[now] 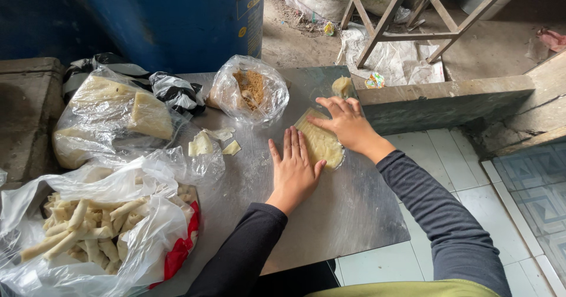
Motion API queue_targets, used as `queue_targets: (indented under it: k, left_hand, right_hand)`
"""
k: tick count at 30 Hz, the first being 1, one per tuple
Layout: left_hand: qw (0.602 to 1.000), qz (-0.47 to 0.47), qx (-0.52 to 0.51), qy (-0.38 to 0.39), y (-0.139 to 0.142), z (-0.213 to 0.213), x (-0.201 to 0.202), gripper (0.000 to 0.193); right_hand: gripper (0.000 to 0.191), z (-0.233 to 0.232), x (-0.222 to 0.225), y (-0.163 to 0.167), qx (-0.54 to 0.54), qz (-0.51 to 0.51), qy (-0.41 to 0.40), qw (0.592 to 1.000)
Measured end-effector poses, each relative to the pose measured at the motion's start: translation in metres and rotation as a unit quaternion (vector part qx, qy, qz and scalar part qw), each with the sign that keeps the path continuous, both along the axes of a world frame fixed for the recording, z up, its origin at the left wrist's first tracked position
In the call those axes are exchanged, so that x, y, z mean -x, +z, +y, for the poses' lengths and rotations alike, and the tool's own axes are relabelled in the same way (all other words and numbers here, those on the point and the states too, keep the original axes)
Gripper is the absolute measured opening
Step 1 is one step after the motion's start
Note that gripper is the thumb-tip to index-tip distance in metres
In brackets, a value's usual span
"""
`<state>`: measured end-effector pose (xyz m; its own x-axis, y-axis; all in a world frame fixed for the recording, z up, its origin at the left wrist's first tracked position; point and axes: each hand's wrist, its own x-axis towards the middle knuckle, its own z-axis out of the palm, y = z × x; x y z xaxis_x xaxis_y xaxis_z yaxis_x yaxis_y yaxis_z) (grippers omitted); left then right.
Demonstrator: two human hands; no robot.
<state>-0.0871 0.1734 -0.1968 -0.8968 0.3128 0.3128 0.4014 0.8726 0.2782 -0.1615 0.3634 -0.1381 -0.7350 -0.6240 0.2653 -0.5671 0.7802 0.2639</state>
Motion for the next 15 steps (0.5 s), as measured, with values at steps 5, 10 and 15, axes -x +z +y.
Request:
queue_targets:
  k: [5,10,15]
  left_hand:
    - [1.000,-0.010,0.001,0.004,-0.003,0.000,-0.001,0.089]
    - [1.000,0.000,-0.003,0.004,-0.002,0.000,-0.001,0.089]
    - [1.000,0.001,-0.003,0.001,-0.003,0.000,0.001,0.089]
  right_hand:
    - [0.056,-0.001,0.013,0.009,-0.086,0.103,0.042,0.990]
    - [0.052,-0.007,0.027,0.022,-0.145,0.146,0.030,0.978]
    - [0.048,-0.012,0.018,0.010,-0.023,0.066,-0.031,0.997]
